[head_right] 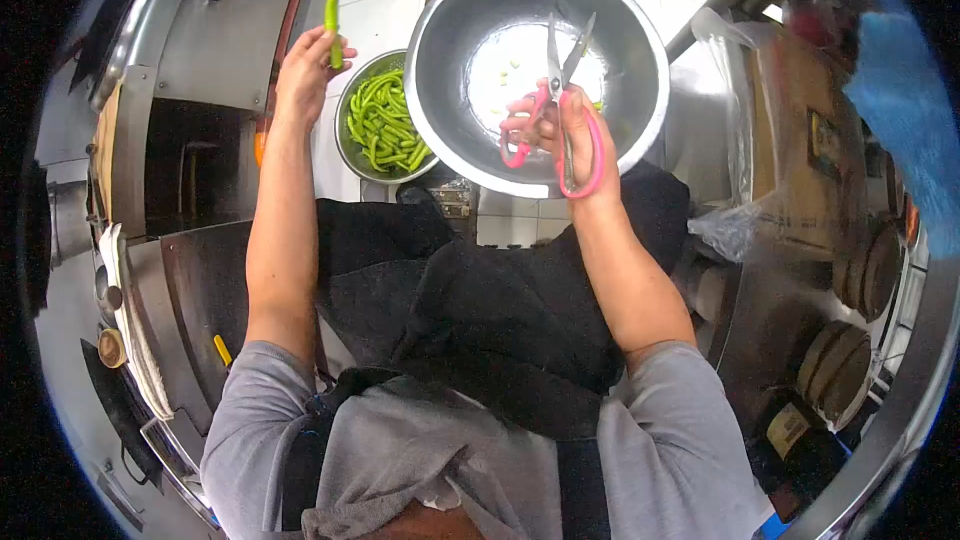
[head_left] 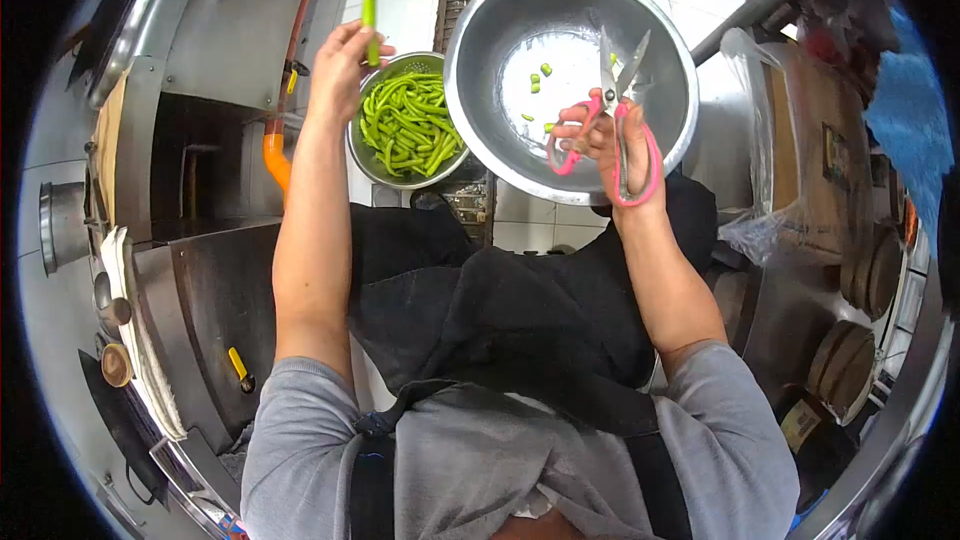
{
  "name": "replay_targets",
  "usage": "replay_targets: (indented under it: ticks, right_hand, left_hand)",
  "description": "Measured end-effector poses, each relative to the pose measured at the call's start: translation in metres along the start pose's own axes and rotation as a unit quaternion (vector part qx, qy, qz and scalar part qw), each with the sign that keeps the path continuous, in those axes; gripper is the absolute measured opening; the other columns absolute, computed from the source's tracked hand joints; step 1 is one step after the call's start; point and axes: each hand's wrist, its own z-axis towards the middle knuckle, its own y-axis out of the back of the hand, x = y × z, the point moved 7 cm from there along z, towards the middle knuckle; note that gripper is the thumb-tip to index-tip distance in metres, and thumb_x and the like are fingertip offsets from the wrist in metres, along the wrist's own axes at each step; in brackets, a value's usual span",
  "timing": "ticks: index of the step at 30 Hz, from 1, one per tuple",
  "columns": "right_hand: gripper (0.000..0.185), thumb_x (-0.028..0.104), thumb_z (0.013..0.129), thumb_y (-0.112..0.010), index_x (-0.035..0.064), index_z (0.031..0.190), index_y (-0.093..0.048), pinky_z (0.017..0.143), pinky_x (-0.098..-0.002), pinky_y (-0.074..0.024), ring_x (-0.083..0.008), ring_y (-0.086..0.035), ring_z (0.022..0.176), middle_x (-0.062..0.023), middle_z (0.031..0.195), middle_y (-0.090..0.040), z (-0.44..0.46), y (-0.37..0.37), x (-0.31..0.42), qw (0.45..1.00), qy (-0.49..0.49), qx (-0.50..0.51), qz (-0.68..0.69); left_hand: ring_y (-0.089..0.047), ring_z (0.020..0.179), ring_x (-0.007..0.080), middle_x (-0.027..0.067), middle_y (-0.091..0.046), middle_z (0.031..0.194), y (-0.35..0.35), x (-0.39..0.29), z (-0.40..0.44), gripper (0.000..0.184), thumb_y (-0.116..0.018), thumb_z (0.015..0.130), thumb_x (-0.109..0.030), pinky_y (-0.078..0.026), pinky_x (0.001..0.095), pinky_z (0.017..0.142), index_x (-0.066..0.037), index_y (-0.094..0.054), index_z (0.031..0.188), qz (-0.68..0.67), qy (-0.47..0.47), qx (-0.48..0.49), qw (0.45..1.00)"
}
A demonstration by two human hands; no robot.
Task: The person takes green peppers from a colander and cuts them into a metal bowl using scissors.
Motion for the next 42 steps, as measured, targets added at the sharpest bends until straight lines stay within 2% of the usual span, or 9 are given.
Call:
replay_targets:
  ticks: [3, 7, 10, 17, 20, 24, 33, 36, 42]
  right_hand:
    - [0.071, 0.065, 0.087, -0.047, -0.0008, 0.116, -0.05, 0.078, -0.0403, -0.0524, -0.0309, -0.067, 0.087, -0.0206, 0.097, -0.064, -0.003, 0.004, 0.003, 1.0, 0.003, 0.018, 0.0]
    - [0.072, 0.065, 0.088, -0.044, -0.0006, 0.119, -0.05, 0.076, -0.0383, -0.0523, -0.0289, -0.068, 0.085, -0.0194, 0.097, -0.065, -0.004, 0.014, 0.001, 0.999, -0.003, 0.032, 0.006]
    - [0.072, 0.064, 0.089, -0.042, -0.0001, 0.12, -0.051, 0.072, -0.0328, -0.052, -0.0251, -0.068, 0.082, -0.0174, 0.093, -0.066, -0.005, 0.015, 0.002, 1.0, -0.007, 0.026, 0.001]
    - [0.076, 0.068, 0.087, -0.042, -0.0003, 0.119, -0.051, 0.071, -0.0318, -0.0518, -0.0224, -0.068, 0.077, -0.0166, 0.09, -0.067, -0.002, 0.007, 0.009, 1.0, -0.001, 0.01, -0.002]
    - [0.076, 0.067, 0.088, -0.041, -0.0014, 0.118, -0.051, 0.071, -0.0311, -0.0522, -0.0201, -0.065, 0.068, -0.0137, 0.082, -0.066, -0.003, 0.005, 0.013, 1.0, -0.005, 0.006, 0.001]
    - [0.074, 0.065, 0.09, -0.038, -0.0025, 0.117, -0.051, 0.069, -0.0306, -0.0517, -0.0203, -0.063, 0.064, -0.0121, 0.075, -0.063, 0.0, 0.004, 0.014, 0.999, 0.013, 0.004, 0.035]
    - [0.076, 0.066, 0.092, -0.032, -0.0035, 0.117, -0.051, 0.06, -0.0289, -0.0491, -0.0205, -0.062, 0.061, -0.0114, 0.073, -0.064, 0.0, 0.009, 0.012, 0.998, 0.001, -0.006, 0.061]
    - [0.074, 0.06, 0.094, -0.033, -0.0074, 0.118, -0.051, 0.051, -0.0277, -0.0483, -0.0223, -0.06, 0.054, -0.0133, 0.071, -0.064, -0.002, 0.009, 0.012, 0.995, -0.004, -0.021, 0.102]
    - [0.075, 0.06, 0.094, -0.034, -0.0084, 0.116, -0.052, 0.049, -0.0263, -0.0477, -0.0218, -0.059, 0.051, -0.0138, 0.07, -0.064, -0.004, 0.007, 0.013, 0.993, -0.008, -0.025, 0.112]
  left_hand:
    - [-0.063, 0.085, 0.0202, 0.0106, -0.061, 0.095, -0.05, -0.005, -0.029, 0.03, -0.056, 0.093, -0.016, -0.049, 0.031, 0.073, 0.001, -0.05, 0.116, -0.036, 0.013, 0.146, 0.988]
    - [-0.064, 0.081, 0.0176, 0.0094, -0.062, 0.093, -0.092, 0.009, -0.052, 0.029, -0.057, 0.092, -0.016, -0.05, 0.0281, 0.07, 0.001, -0.052, 0.115, -0.033, 0.012, 0.207, 0.978]
    - [-0.065, 0.08, 0.0177, 0.0098, -0.062, 0.093, -0.108, 0.022, -0.059, 0.029, -0.058, 0.092, -0.015, -0.05, 0.0273, 0.071, 0.002, -0.053, 0.115, -0.028, 0.03, 0.216, 0.976]
    - [-0.064, 0.081, 0.0166, 0.0093, -0.062, 0.093, -0.126, 0.02, -0.062, 0.031, -0.059, 0.091, -0.014, -0.05, 0.0273, 0.072, 0.003, -0.053, 0.116, -0.024, 0.023, 0.242, 0.97]
    - [-0.063, 0.081, 0.0166, 0.0088, -0.062, 0.092, -0.128, 0.017, -0.065, 0.031, -0.059, 0.091, -0.015, -0.049, 0.0274, 0.073, 0.003, -0.054, 0.115, -0.005, 0.01, 0.243, 0.97]
    - [-0.063, 0.081, 0.0161, 0.0082, -0.063, 0.09, -0.13, 0.026, -0.065, 0.031, -0.059, 0.09, -0.016, -0.048, 0.0281, 0.073, 0.002, -0.054, 0.116, -0.015, 0.011, 0.267, 0.963]
    - [-0.062, 0.082, 0.0152, 0.0072, -0.063, 0.089, -0.131, 0.024, -0.074, 0.031, -0.058, 0.091, -0.017, -0.047, 0.0302, 0.074, 0.002, -0.054, 0.116, 0.0, 0.015, 0.269, 0.963]
    - [-0.065, 0.078, 0.0138, 0.0079, -0.065, 0.091, -0.13, 0.029, -0.072, 0.028, -0.061, 0.089, -0.014, -0.049, 0.0266, 0.068, 0.002, -0.056, 0.112, -0.016, 0.014, 0.263, 0.965]
    - [-0.064, 0.078, 0.0139, 0.008, -0.065, 0.091, -0.132, 0.031, -0.072, 0.027, -0.06, 0.089, -0.013, -0.048, 0.0263, 0.068, 0.003, -0.057, 0.111, -0.007, 0.017, 0.267, 0.963]
